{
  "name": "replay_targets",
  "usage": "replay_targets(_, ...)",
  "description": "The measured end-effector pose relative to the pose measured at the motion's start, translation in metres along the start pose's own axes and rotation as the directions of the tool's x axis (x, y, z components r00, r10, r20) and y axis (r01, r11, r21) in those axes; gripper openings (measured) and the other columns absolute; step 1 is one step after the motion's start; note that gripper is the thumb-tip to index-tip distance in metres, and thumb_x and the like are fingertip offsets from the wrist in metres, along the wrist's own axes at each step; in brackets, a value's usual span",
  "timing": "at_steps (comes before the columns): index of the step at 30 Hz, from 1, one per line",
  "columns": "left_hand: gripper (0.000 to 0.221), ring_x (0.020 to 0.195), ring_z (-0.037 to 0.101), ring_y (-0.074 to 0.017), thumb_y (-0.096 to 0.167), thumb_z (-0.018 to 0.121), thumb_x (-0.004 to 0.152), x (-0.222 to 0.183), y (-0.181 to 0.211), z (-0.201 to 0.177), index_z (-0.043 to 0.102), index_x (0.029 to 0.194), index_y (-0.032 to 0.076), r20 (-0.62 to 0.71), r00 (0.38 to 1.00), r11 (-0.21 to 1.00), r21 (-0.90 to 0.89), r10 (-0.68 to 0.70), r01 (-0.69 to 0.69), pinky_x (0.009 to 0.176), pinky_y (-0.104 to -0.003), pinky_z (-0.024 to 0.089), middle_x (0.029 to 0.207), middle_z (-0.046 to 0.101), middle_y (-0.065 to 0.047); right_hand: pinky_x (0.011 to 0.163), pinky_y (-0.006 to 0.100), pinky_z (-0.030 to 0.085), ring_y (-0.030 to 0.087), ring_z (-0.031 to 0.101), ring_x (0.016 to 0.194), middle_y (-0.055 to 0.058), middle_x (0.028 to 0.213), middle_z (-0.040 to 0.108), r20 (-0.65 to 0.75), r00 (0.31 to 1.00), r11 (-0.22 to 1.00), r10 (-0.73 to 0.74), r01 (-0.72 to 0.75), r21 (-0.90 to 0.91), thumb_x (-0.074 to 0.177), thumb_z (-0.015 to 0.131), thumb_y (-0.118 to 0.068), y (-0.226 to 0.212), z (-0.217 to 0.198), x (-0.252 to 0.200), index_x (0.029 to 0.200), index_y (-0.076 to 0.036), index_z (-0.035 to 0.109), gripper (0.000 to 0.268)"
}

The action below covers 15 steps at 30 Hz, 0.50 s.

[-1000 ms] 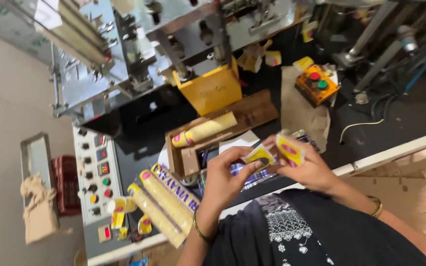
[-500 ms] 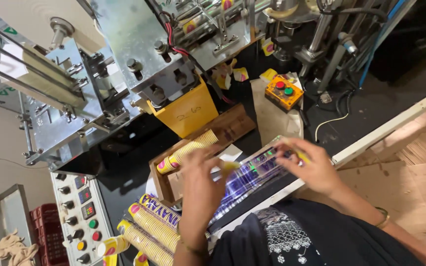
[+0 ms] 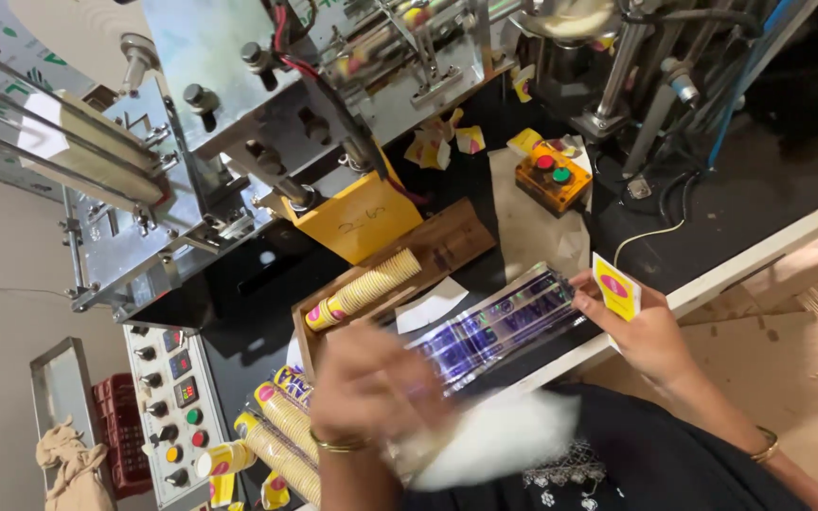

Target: The person is packaging stacks of yellow and white paper cups into plastic sleeves, sealing them with stickers, and placing the finished packs into a cardboard shipping box.

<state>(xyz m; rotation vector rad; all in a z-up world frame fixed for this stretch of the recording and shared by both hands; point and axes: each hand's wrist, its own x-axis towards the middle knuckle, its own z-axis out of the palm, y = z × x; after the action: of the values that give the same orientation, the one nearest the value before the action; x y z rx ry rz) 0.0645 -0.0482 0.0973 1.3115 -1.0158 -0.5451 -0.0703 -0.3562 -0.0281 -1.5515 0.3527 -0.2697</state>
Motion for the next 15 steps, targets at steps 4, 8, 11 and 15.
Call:
replay_targets(4,0.026,0.065,0.069,-0.0203,0.018,0.083,0.081,0.015,0.020,0.001,0.078,0.098,0.000,-0.241,0.970,0.992,0.123,0.036,-0.007,0.060,-0.030,0.053,0.084,0.075,-0.009,0.084,0.027,0.054,0.010,0.067,0.096,0.003,0.103,0.072,0.041,0.998,0.995,0.053,-0.056,0.087,0.093,0.070,-0.008,0.000,-0.007,0.006,0.115,0.001,0.070,0.024)
replay_targets(8,0.026,0.067,0.067,-0.0267,0.025,0.086,0.088,0.044,-0.021,0.002,0.075,0.085,0.002,-0.491,0.867,0.261,0.850,0.080,0.457,0.060,-0.033,0.047,0.077,0.072,-0.013,0.082,0.027,0.052,0.010,0.066,0.095,0.003,0.103,0.072,0.059,0.993,0.990,0.102,-0.107,0.095,0.095,0.068,-0.008,0.004,-0.017,0.014,0.116,0.001,0.070,0.023)
replay_targets(11,0.026,0.061,0.059,-0.0171,0.023,0.083,0.084,0.024,-0.017,0.003,0.073,0.087,-0.001,-0.140,0.990,0.954,0.297,-0.001,0.043,0.054,-0.030,0.043,0.074,0.068,-0.006,0.084,0.026,0.052,0.011,0.067,0.095,0.004,0.099,0.072,0.077,0.994,0.991,0.076,-0.083,0.102,0.095,0.068,-0.008,0.022,-0.029,0.022,0.119,0.000,0.070,0.025)
replay_targets(15,0.027,0.061,0.060,-0.0215,0.023,0.084,0.084,0.047,-0.034,0.011,0.072,0.087,-0.001,-0.303,0.947,0.900,0.374,-0.110,0.224,0.054,-0.031,0.044,0.071,0.068,-0.008,0.081,0.026,0.052,0.011,0.067,0.094,0.004,0.098,0.073,0.116,0.988,0.986,0.104,-0.118,0.116,0.094,0.069,-0.008,0.034,-0.043,0.035,0.118,0.000,0.071,0.025)
